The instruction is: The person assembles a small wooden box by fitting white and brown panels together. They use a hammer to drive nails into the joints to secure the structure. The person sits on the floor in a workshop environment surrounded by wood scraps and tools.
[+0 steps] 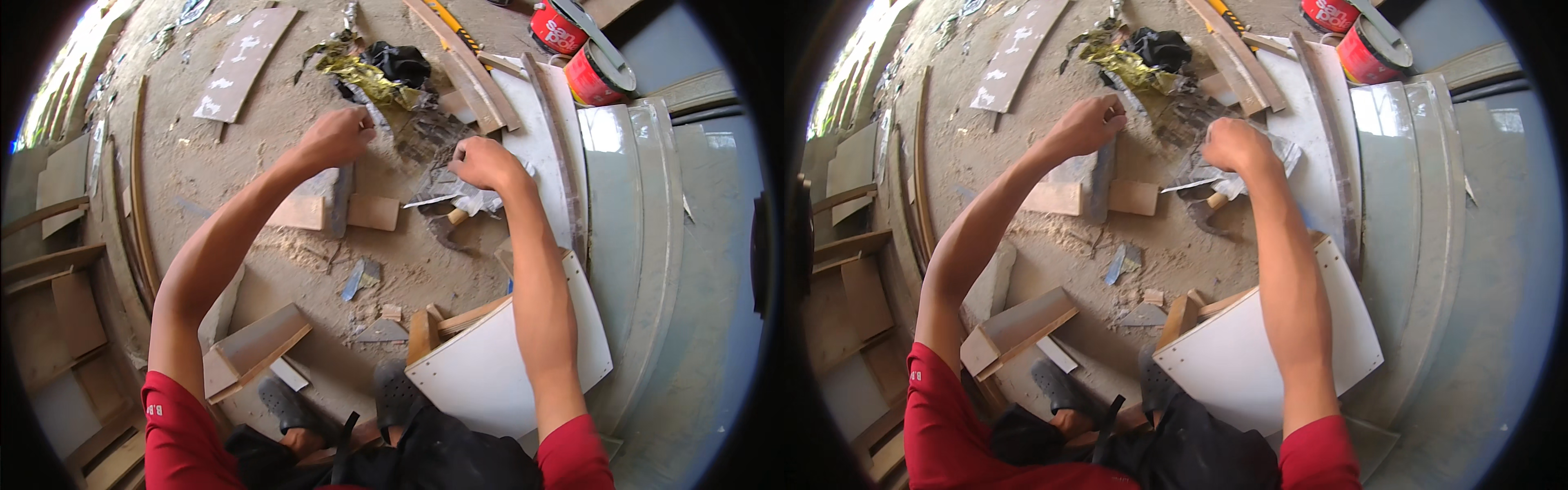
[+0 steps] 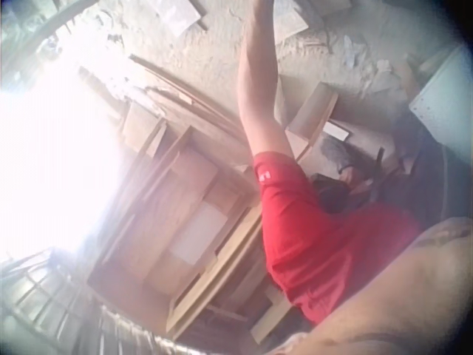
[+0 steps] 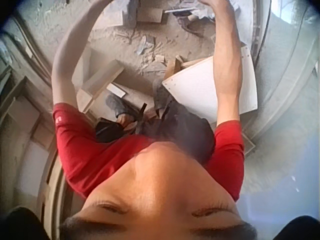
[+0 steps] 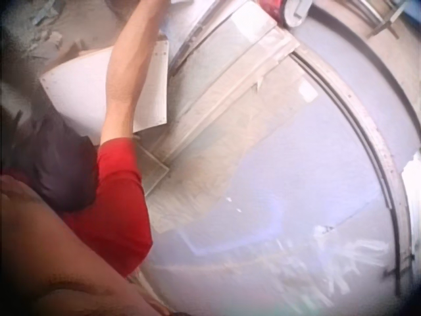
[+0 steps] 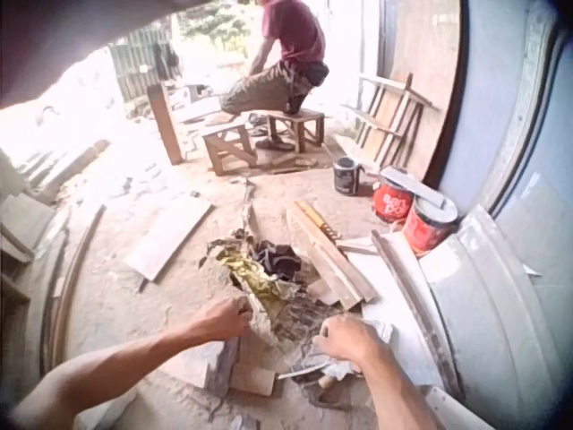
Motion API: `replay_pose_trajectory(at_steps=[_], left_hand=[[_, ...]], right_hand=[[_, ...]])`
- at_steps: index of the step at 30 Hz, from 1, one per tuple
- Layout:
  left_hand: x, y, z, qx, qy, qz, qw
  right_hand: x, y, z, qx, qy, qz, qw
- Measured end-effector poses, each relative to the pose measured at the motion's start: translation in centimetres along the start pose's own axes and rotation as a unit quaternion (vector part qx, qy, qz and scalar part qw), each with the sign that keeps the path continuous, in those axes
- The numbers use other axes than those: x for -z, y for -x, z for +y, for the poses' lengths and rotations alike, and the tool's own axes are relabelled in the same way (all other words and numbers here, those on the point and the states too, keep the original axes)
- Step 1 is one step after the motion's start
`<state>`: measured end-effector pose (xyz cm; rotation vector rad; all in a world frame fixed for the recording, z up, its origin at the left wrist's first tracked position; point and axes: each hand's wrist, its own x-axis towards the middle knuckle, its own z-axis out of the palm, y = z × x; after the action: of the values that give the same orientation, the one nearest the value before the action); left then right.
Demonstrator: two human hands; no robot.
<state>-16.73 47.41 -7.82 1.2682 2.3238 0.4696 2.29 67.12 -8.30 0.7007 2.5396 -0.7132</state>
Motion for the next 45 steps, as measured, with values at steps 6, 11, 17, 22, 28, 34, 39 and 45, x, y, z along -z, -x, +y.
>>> replay_pose_trajectory(at_steps=[6, 11, 17, 22, 28, 34, 39, 45], left_hand=[[7.8, 11.4, 1.9, 0.010, -0.039, 0.024, 0.999], [14.9, 25.1, -0.3, 0.125, -0.046, 0.096, 0.986], [17.5, 39.4, -1.1, 0.242, 0.006, 0.160, 0.957], [14.4, 46.7, -0.7, 0.259, 0.099, 0.196, 0.941], [10.9, 46.9, 0.5, 0.221, 0.135, 0.151, 0.954], [11.3, 46.3, 0.6, 0.190, 0.192, 0.115, 0.956], [14.3, 44.6, 0.5, 0.147, 0.229, 0.050, 0.961], [12.7, 43.4, -0.4, 0.048, 0.265, 0.163, 0.949]], right_hand=[[-4.2, -1.1, -1.6, -0.021, 0.162, -0.154, 0.974], [-9.5, -0.7, -0.9, 0.059, 0.392, -0.114, 0.911], [-12.3, -2.5, 0.9, 0.187, 0.477, -0.092, 0.854], [-12.1, -3.6, 1.0, 0.224, 0.507, -0.114, 0.824], [-10.5, 2.8, -2.7, 0.259, 0.485, -0.102, 0.829], [-12.2, 4.9, -8.3, 0.193, 0.399, -0.261, 0.857], [-8.5, 10.2, -13.0, 0.132, 0.221, -0.306, 0.917], [-1.3, 17.2, -22.2, 0.077, -0.039, -0.232, 0.969]])
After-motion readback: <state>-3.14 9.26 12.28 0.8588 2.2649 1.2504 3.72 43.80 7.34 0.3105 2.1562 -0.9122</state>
